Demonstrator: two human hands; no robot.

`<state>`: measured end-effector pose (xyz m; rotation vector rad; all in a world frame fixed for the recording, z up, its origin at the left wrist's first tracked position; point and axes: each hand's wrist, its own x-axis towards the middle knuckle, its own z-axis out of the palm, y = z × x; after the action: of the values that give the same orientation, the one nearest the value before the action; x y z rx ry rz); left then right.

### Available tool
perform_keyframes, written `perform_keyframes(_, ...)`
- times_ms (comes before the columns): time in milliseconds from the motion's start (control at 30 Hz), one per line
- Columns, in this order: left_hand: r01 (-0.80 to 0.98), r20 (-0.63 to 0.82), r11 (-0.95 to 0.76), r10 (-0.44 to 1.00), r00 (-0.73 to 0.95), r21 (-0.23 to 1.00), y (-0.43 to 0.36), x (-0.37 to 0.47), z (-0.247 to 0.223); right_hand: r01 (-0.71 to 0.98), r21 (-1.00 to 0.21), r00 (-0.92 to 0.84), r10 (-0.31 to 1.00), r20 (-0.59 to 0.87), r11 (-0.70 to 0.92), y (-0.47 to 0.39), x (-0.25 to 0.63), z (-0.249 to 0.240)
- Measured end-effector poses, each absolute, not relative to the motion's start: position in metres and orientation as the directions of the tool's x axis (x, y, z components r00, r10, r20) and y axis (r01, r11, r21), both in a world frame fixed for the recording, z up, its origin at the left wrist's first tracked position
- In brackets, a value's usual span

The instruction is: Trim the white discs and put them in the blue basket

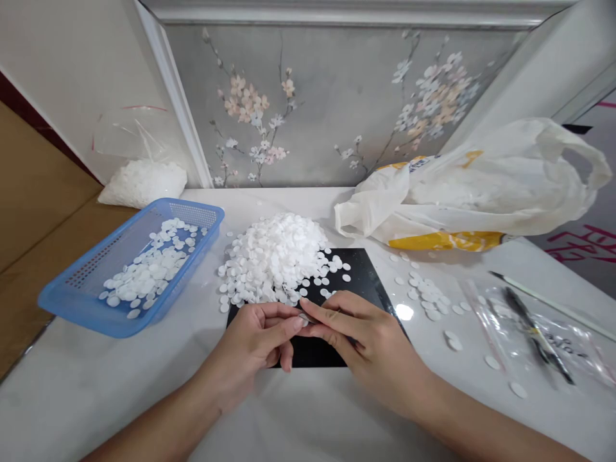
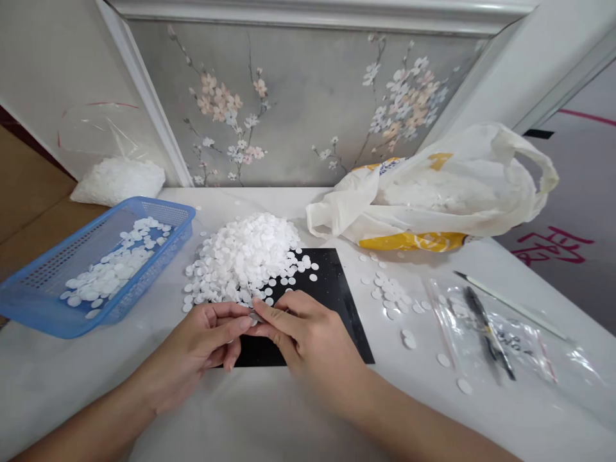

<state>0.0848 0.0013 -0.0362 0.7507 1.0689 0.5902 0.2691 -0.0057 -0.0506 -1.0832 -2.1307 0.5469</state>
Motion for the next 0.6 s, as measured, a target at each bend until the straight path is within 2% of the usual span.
perform_keyframes(600, 0.007, -0.547, 0.588, 0.748, 0.375, 0.809, 0.0001, 0.0822, -0.0366, 0.539, -0.628, -0.417, 0.825, 0.381, 0.562, -0.0076, 0.2687, -0.0490)
